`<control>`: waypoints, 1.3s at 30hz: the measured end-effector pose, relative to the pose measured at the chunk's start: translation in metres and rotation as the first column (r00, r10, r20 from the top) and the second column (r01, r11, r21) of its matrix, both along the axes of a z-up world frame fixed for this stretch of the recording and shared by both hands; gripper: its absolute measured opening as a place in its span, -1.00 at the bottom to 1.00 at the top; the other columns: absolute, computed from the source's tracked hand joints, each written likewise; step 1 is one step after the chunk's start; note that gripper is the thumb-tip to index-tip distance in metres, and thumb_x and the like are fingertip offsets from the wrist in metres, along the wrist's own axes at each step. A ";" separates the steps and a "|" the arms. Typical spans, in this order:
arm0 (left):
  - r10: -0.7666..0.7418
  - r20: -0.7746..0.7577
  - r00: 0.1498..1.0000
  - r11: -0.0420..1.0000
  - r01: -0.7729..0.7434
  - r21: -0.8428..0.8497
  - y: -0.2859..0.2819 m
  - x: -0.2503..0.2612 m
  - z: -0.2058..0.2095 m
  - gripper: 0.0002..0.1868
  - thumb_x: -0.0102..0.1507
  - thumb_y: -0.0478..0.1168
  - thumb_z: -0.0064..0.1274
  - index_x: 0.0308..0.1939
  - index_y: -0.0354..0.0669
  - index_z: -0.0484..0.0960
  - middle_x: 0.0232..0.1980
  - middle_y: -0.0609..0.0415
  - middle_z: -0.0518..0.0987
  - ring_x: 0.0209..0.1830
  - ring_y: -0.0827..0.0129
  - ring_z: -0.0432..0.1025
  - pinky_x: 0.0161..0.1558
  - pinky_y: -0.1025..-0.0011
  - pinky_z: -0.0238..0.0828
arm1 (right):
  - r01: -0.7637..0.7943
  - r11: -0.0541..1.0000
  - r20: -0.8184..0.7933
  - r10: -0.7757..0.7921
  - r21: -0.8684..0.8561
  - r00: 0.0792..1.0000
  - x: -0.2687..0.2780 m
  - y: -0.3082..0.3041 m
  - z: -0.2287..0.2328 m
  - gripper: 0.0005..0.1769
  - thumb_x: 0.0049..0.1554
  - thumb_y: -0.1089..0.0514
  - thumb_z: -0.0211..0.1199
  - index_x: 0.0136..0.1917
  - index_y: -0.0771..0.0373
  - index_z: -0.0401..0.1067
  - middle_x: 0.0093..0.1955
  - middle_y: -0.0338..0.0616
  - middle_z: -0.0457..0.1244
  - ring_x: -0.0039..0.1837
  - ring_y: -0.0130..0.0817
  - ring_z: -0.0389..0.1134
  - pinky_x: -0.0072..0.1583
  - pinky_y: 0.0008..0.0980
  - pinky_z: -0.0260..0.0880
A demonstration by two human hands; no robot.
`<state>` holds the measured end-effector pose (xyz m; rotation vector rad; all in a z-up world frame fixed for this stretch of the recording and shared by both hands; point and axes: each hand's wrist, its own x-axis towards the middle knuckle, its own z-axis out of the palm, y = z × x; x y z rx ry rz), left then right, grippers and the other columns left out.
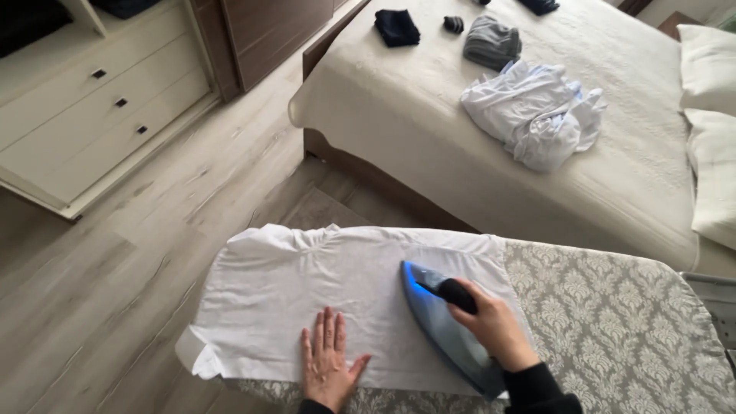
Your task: Ironing a white shirt on an ironing board.
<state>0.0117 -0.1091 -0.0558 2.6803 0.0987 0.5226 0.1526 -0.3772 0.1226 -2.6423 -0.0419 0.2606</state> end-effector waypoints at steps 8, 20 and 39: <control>0.018 -0.011 1.000 0.999 -0.017 0.041 -0.009 0.002 0.003 0.10 0.21 0.45 -0.30 0.56 -0.26 -0.15 0.66 -0.05 -0.20 0.64 0.16 -0.31 0.50 -0.04 -0.48 | -0.026 0.995 0.002 0.026 -0.097 1.000 0.049 0.046 0.012 -0.41 0.09 -0.13 0.32 0.39 -0.12 0.39 -0.16 0.16 0.43 -0.11 0.03 0.53 -0.02 -0.13 0.49; 0.019 -0.001 1.000 0.999 -0.019 0.032 -0.009 -0.003 0.003 0.09 0.22 0.45 -0.33 0.57 -0.24 -0.16 0.67 -0.01 -0.21 0.66 0.20 -0.32 0.51 -0.04 -0.48 | -0.025 0.999 0.038 0.027 -0.049 0.999 -0.017 0.005 0.006 -0.39 0.03 -0.14 0.37 0.34 -0.10 0.42 -0.09 0.12 0.45 -0.02 0.06 0.51 -0.03 -0.06 0.49; 0.099 0.019 0.995 0.995 -0.099 0.003 -0.090 0.003 -0.002 0.07 0.24 0.42 -0.33 0.55 -0.32 -0.10 0.66 -0.10 -0.17 0.66 0.12 -0.28 0.50 -0.13 -0.41 | 0.054 0.993 0.036 -0.051 -0.108 0.998 -0.012 -0.081 0.005 -0.34 0.01 -0.15 0.35 0.37 -0.14 0.37 -0.24 0.19 0.41 -0.12 0.12 0.50 -0.08 -0.01 0.48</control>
